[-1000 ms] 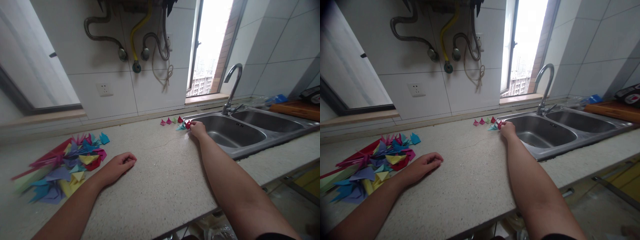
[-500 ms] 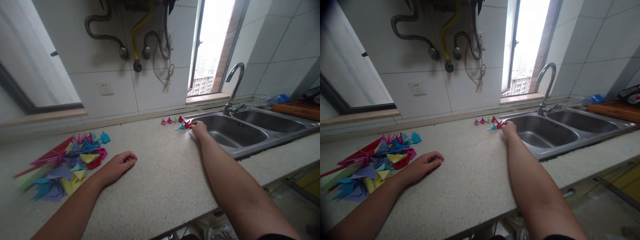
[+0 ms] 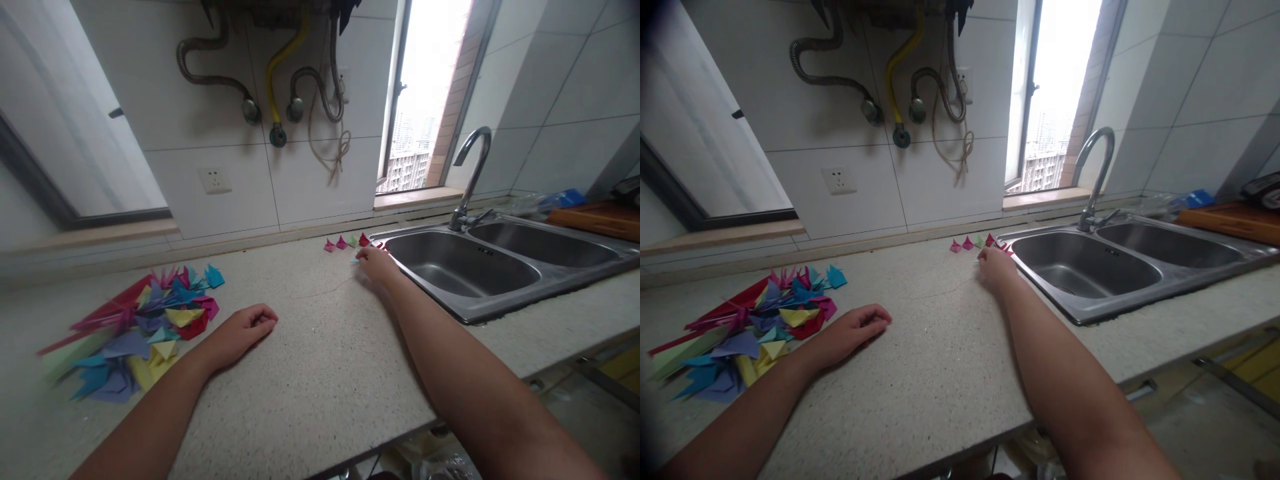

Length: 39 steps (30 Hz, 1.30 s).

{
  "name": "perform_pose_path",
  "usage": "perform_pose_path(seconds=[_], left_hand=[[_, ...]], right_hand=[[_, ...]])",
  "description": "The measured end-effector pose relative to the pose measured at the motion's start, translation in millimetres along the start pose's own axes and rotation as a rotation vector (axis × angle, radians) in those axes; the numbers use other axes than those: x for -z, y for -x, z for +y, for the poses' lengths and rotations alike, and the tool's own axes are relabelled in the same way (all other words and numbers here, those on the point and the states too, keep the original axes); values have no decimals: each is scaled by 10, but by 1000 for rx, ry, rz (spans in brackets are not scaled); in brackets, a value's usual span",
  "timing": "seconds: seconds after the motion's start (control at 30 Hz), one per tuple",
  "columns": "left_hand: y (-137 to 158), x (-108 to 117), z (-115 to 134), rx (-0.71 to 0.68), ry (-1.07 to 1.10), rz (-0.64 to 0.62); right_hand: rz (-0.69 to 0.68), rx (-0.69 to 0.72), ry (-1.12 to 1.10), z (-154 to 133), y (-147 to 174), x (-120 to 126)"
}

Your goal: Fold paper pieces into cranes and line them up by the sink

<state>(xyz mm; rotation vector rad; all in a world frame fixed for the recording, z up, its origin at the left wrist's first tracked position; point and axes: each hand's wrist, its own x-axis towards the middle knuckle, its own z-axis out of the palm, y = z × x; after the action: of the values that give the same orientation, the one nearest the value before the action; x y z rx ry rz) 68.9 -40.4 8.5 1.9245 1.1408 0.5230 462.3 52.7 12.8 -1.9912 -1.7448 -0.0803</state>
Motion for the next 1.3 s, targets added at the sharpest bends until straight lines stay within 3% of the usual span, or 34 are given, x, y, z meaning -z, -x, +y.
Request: perform_pose_path(seconds=[0.1, 0.23, 0.43, 0.83, 1.3], left_hand=[[1, 2, -11, -7, -7, 2], [5, 3, -10, -15, -4, -1], [5, 7, 5, -22, -17, 0], [-10, 1, -27, -15, -12, -9], [-6, 2, -22, -6, -5, -6]], right_hand=[[-108, 211, 151, -236, 106, -101], [-148, 283, 201, -326, 180, -148], [-50, 151, 313, -254, 169, -104], [-87, 8, 323, -265, 191, -69], [-56, -1, 331, -221, 158, -88]])
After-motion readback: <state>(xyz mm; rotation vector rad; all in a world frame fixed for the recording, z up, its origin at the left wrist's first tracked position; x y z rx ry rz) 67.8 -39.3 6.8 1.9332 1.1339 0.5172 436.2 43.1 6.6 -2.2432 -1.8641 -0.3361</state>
